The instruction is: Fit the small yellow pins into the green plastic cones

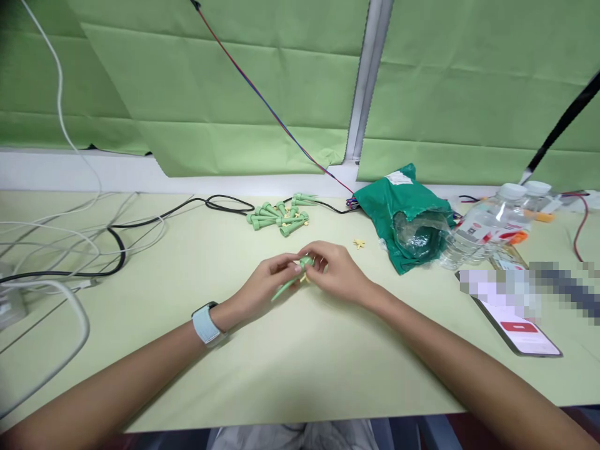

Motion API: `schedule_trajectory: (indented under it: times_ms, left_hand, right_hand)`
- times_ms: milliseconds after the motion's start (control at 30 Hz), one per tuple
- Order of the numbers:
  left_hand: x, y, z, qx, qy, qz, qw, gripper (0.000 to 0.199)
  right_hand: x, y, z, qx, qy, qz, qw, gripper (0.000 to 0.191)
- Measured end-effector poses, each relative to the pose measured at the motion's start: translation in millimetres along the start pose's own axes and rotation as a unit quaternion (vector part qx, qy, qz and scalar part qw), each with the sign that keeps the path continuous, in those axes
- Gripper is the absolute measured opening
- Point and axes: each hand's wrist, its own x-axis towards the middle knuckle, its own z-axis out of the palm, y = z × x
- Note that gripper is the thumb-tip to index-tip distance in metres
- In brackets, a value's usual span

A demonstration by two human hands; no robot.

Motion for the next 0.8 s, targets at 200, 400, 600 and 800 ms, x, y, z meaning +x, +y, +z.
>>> schedule_trajectory:
  times_ms: [200,400,600,800]
  left_hand:
    - [-5,3,5.1,-0.017,-0.026,-0.012,0.999,0.034]
    - [1,0,-3.6,-0.058,-0.001,-0.012,0.998,0.040]
    - [0,-4,-7.1,0.003,-0.019,0.045,0.999,0.045]
    - [-1,3,-5.7,0.073,-0.032,0.049,0.996,0.048]
  right_hand:
    - [-32,0,14,0.054,0.106,0.044,0.992,0.024]
    - [-32,-2,13,0.177,-0.027,0.175,0.968,0.031]
    - [-33,-14,11,0.241,-0.065,0.200,0.948,0.031]
    - [-34,-12,12,0.162,-0.017,0.177,0.971,0.024]
